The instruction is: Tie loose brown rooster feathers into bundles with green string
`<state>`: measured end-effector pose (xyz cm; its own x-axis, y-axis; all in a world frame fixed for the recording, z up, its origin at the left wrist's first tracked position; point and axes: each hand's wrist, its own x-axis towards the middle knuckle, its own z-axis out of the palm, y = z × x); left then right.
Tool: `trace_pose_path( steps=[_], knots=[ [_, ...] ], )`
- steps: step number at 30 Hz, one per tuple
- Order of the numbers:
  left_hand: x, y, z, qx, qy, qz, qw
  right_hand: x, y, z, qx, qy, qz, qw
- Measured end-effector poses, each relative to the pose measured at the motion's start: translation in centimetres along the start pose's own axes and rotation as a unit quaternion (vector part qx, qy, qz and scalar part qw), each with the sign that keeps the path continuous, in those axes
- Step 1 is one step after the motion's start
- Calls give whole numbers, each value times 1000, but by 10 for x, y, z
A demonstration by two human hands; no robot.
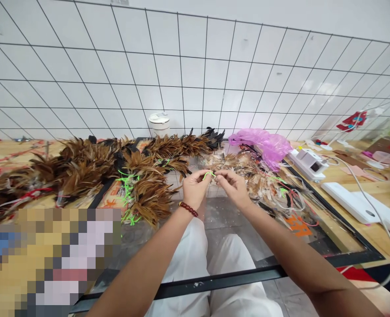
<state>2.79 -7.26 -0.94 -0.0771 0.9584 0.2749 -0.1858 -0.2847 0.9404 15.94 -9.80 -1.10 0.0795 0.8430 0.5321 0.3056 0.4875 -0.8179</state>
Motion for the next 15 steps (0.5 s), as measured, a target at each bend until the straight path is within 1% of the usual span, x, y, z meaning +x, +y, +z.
trace_pose_path(
  steps=[2, 4, 7, 12, 15],
  knots=[
    [0, 1, -2, 2, -16, 17, 1000, 3, 6, -1, 71, 8, 71, 995],
    [0, 0, -2, 4, -34, 48, 998, 5, 9, -2, 107, -4, 107, 989],
    [-1, -2, -2, 9, -44, 95, 995, 7, 10, -3, 111, -35, 112, 987],
    [0, -5, -4, 45, -48, 133, 989, 7, 9, -3, 76, -54, 82, 992],
    [1, -7, -8, 88, -56, 142, 984, 9, 9, -5, 83, -73, 108, 988]
  ],
)
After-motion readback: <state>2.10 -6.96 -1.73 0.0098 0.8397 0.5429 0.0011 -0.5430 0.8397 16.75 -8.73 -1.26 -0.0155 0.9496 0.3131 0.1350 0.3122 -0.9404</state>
